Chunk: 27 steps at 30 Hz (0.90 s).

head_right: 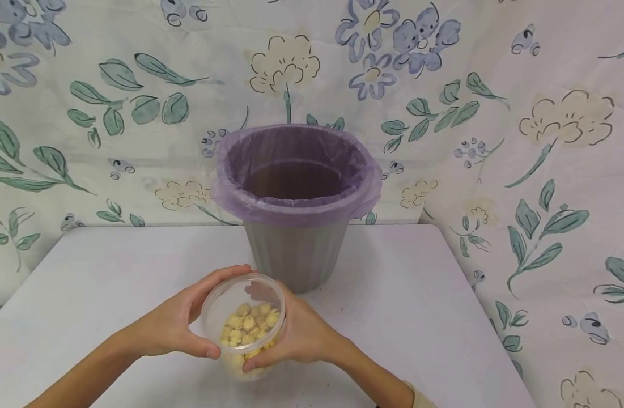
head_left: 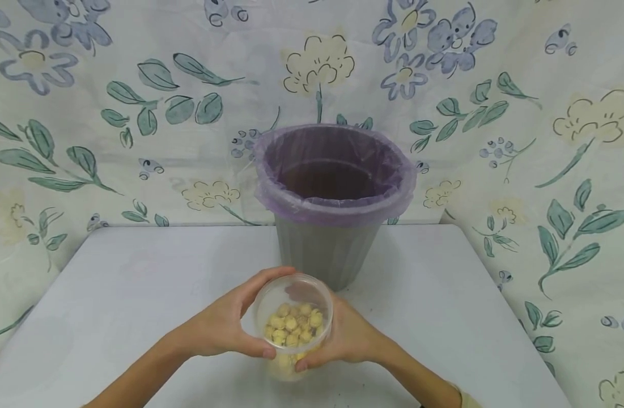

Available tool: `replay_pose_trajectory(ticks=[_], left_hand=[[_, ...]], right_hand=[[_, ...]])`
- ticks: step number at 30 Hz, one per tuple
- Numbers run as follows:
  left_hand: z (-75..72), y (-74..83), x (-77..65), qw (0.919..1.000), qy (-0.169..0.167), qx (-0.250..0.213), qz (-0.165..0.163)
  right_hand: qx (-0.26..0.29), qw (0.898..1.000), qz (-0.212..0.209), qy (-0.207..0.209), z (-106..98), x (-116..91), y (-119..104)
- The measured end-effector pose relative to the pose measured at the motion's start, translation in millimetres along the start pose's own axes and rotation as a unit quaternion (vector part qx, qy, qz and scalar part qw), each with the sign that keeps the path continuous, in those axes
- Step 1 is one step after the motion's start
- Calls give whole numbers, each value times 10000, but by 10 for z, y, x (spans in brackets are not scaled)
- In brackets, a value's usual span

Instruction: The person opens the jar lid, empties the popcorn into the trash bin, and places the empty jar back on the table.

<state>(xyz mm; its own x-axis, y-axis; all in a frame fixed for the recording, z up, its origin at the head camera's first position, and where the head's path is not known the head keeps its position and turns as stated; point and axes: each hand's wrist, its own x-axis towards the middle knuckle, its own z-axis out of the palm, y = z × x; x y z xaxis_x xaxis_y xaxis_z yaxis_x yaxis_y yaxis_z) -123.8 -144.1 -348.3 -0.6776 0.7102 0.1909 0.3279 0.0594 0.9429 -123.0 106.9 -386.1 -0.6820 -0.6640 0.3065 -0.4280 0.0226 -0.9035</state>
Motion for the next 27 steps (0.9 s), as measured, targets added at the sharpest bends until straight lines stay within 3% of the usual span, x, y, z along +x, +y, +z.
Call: replay_pose_trajectory(ticks=[5, 9, 12, 15, 20, 24, 27], left_hand=[[153, 6, -25, 9962, 813, 307, -95], [197, -2, -49, 9953, 926, 205, -206], [139, -16, -59, 9979, 611, -41, -186], [21, -44, -43, 9992, -31, -397, -81], [-111, -103, 11, 9915, -941, -893, 47], [-116, -106, 29, 9896, -1036, -994, 80], [-91, -89, 21, 9935, -779, -832, 15]], right_hand=[[164, 9995, 166, 226, -6, 11, 12], [289, 9990, 245, 234, -2, 9, 19], [363, 9988, 262, 189, 3, 8, 20], [357, 9989, 298, 70, 9, 2, 2], [349, 9989, 253, -195, 25, -3, -38], [295, 9991, 69, -296, 29, 4, -29], [157, 9995, -46, -259, 24, 7, -10]])
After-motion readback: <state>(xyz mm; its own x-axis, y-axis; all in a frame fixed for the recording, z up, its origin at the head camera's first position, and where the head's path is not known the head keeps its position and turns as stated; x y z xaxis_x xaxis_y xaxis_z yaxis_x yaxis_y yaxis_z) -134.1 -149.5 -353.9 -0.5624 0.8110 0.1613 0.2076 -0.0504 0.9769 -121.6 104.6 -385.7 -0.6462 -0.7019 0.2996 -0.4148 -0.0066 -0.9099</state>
